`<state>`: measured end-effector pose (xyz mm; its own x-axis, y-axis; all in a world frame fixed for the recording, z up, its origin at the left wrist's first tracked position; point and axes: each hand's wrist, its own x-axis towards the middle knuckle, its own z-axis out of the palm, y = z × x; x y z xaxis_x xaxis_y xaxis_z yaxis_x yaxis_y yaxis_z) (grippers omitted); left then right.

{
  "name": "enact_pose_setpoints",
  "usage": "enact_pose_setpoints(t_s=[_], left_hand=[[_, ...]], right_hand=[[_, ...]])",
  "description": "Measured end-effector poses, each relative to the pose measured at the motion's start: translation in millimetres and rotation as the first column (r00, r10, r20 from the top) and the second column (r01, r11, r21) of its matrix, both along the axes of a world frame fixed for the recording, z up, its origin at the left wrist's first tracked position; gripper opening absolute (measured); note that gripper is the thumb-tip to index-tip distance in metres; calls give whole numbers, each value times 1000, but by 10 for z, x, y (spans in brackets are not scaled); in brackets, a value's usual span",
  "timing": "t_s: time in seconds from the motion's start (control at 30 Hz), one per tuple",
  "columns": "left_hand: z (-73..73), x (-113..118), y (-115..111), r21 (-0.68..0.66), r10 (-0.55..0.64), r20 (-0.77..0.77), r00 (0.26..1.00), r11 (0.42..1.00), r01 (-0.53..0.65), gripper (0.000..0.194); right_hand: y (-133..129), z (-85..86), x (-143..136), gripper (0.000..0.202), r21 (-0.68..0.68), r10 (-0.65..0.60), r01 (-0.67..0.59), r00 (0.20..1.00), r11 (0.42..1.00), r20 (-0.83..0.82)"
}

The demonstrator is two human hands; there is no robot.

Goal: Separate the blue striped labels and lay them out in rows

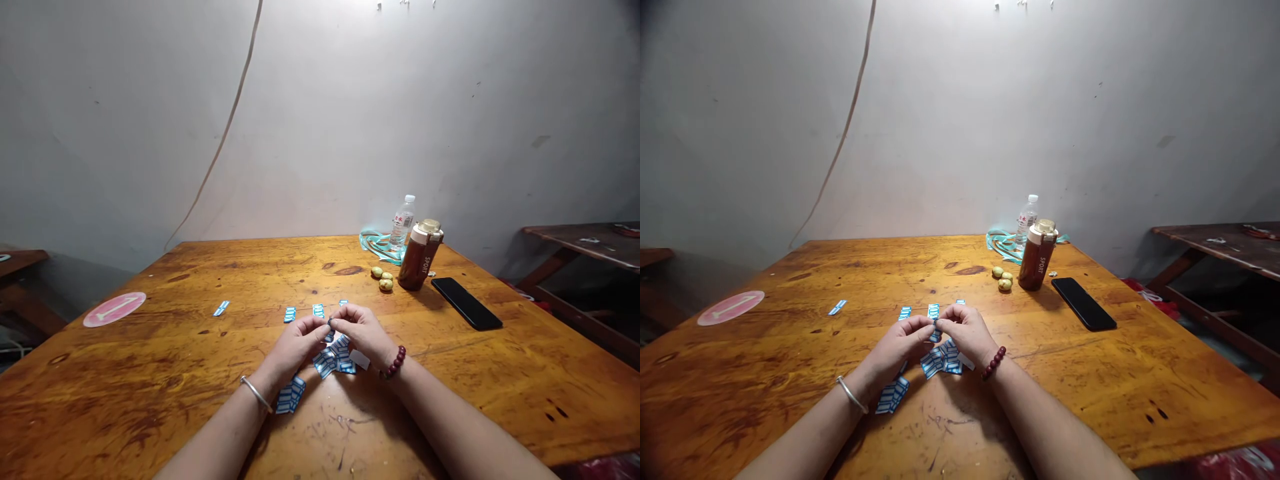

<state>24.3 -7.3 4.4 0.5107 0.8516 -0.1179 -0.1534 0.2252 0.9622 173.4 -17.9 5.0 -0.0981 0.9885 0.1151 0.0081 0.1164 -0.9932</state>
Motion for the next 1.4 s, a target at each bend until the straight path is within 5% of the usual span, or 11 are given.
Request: enact_pose_setpoints(t_s=[0.23, 0.47, 0.53, 0.8, 0.97, 1.13, 1.4], left_hand=[[-9, -11, 50, 82, 86, -118, 989, 994, -77, 20], [-59, -85, 141, 120, 221, -112, 969, 971, -208, 23], [-66, -88, 143, 114, 217, -106, 970, 972, -205, 23], [-33, -55, 108, 86, 228, -108, 968, 972, -219, 26], [-58, -49, 109, 78, 263, -69, 962, 963, -257, 24], [-53, 2, 62, 28, 274, -37, 961, 962, -273, 23], [-26, 65, -16, -85, 215, 46, 975, 974, -211, 21]], right_hand=[[-9, 72, 150, 12, 114, 6, -43, 951, 993, 310], [72, 49, 714, 18, 4, -20, 29, 563, 1000, 826], [93, -6, 761, 20, -49, 29, 25, 530, 998, 847], [151, -72, 705, 4, -109, 95, -25, 707, 994, 701], [74, 121, 493, 12, -115, 63, -39, 975, 993, 213], [-62, 181, 84, 21, -20, 101, -106, 983, 994, -154], [-41, -27, -132, 18, 48, -59, 64, 992, 997, -109]])
